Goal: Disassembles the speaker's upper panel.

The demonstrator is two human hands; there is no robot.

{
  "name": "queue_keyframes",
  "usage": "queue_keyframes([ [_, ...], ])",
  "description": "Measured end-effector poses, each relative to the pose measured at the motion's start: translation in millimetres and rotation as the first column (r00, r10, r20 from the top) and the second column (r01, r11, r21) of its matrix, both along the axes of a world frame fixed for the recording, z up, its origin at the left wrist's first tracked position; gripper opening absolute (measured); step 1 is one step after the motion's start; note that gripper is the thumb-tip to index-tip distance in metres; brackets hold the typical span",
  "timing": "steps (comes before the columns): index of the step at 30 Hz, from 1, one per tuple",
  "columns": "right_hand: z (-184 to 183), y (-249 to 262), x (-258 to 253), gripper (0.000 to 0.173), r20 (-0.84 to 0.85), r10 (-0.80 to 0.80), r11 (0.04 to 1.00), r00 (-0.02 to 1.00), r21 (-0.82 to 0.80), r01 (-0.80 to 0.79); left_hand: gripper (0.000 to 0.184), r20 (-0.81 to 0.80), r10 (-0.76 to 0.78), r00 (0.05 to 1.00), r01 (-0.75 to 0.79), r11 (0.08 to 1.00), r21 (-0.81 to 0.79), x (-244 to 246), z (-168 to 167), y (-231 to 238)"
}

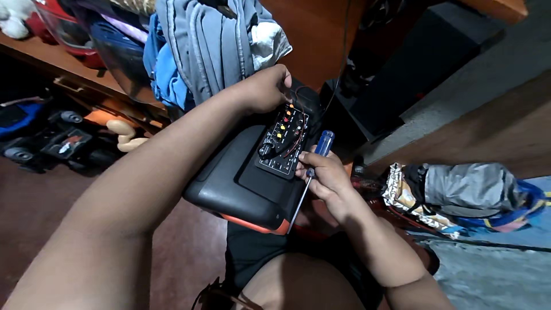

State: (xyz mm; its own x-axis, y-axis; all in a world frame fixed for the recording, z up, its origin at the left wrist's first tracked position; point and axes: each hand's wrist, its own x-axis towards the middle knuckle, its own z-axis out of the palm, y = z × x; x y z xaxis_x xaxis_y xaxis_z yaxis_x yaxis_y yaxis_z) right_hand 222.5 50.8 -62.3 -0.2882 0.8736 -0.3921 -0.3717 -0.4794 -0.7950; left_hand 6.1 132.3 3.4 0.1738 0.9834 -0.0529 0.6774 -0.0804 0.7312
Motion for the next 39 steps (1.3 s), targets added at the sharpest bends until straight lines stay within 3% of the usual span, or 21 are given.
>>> queue_keyframes([
  [2, -1.9, 0.0, 0.4, 0.015, -0.003, 0.001, 1.0, 1.0, 0.006, -0.001, 0.025, -0.08, -0.032, 0.996, 0.035, 0.999, 0.035, -0.2, -0.3, 0.9],
  [6, -1.8, 0.2, 1.1, 0.015, -0.001, -0.007, 1.0, 1.0, 0.012, 0.007, 0.027, -0.409, -0.099, 0.907, 0.158, 0.981, 0.112, -0.6, -0.1, 3.6],
  [9, -0.3, -0.5, 1.2, 0.016, -0.002, -0.008, 1.0, 1.0, 0.004, 0.008, 0.023, -0.507, -0.154, 0.848, 0.223, 0.972, 0.078, 5.8, 7.6, 1.9],
  [18, 16.3, 3.7, 11.8, 0.017, -0.091, -0.043, 0.997, 0.995, 0.061, 0.048, 0.02, -0.126, -0.005, 0.992, 0.022, 0.99, 0.138, 5.7, 22.1, -1.9],
  [22, 20.5, 16.1, 21.4, 0.019, -0.164, -0.044, 0.996, 0.985, 0.073, 0.057, 0.025, 0.052, -0.06, 0.997, 0.055, 0.994, 0.097, 0.1, 27.4, -9.6],
  [26, 24.1, 20.7, 23.4, 0.02, -0.191, -0.064, 0.997, 0.979, 0.024, 0.07, 0.049, 0.048, -0.206, 0.977, 0.194, 0.964, 0.184, -10.4, 19.4, -9.7],
  [29, 23.4, 19.2, 21.5, 0.018, -0.19, -0.077, 0.997, 0.979, -0.006, 0.077, 0.084, -0.007, -0.316, 0.949, 0.309, 0.922, 0.233, -16.5, 8.9, -9.9],
  [33, 19.9, 20.4, 21.3, 0.016, -0.223, -0.076, 0.997, 0.972, -0.041, 0.069, 0.122, 0.07, -0.423, 0.903, 0.399, 0.889, 0.223, -19.4, 0.1, -13.9],
  [36, 17.3, 21.7, 21.9, 0.016, -0.23, -0.074, 0.996, 0.97, -0.056, 0.063, 0.134, 0.092, -0.468, 0.879, 0.441, 0.871, 0.215, -22.0, -1.9, -17.3],
  [39, 15.8, 22.4, 21.5, 0.017, -0.208, -0.076, 0.996, 0.975, -0.056, 0.065, 0.134, 0.025, -0.473, 0.881, 0.459, 0.865, 0.204, -23.8, 0.0, -20.0],
])
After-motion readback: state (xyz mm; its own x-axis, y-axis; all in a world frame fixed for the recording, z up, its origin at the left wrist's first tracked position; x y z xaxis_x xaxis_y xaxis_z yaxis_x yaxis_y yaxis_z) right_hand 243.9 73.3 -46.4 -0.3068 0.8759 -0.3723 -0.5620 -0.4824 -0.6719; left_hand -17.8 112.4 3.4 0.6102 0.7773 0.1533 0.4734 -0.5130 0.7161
